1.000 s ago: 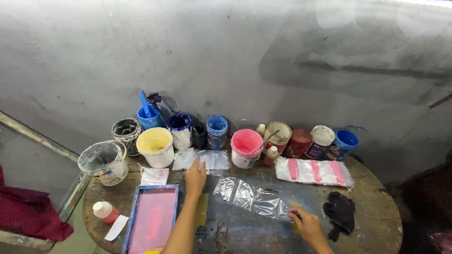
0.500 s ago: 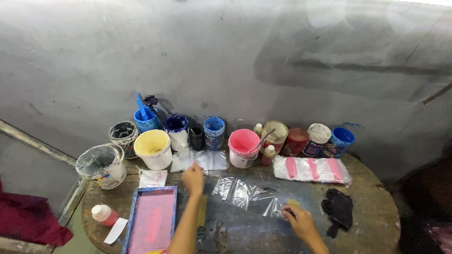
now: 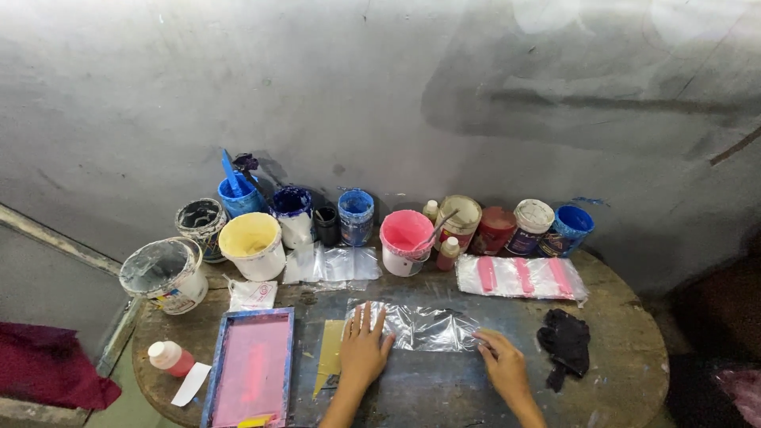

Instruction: Applying pink paint to a screen printing frame using a brush at a workbench.

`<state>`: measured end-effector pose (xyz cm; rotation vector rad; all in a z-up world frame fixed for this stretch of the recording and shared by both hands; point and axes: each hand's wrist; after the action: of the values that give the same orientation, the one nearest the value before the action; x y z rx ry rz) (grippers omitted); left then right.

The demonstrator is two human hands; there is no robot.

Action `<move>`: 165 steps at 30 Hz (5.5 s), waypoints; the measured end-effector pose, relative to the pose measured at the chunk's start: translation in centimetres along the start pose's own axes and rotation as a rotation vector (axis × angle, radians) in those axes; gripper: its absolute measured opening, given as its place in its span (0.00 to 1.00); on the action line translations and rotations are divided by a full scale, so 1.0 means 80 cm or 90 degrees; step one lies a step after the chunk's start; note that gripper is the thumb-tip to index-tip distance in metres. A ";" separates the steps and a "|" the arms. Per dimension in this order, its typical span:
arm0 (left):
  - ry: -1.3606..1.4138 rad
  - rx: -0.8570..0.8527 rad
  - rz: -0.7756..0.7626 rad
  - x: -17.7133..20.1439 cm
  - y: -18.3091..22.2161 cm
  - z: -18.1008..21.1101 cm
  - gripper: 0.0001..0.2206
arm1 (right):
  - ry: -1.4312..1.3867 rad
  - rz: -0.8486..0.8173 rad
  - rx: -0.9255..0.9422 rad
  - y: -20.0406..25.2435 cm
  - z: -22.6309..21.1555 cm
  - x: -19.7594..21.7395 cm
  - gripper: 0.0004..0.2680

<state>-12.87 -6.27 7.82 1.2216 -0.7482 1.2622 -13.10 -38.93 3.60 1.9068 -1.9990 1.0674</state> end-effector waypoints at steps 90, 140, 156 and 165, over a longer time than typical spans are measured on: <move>0.035 0.067 0.339 -0.063 0.019 -0.073 0.28 | 0.341 -0.399 -0.116 -0.039 -0.145 -0.031 0.31; 0.040 -0.051 0.263 -0.043 -0.003 -0.062 0.29 | 0.287 -0.436 0.083 -0.032 -0.168 -0.090 0.26; 0.050 -0.054 0.310 -0.036 -0.001 -0.090 0.29 | 0.325 -0.452 0.032 -0.030 -0.163 -0.066 0.28; 0.062 0.090 0.274 -0.043 0.003 -0.090 0.34 | 0.333 -0.405 -0.094 -0.022 -0.150 -0.037 0.31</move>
<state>-15.24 -0.49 2.86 1.1368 -0.8917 1.7391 -15.03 -29.29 11.27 1.7536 -1.0552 1.0451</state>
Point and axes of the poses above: each hand's wrist, its own y-axis away from the middle knuckle, its own x-axis out of the back of the hand, z = x × y, and after that the axes turned 13 degrees about x, right-handed
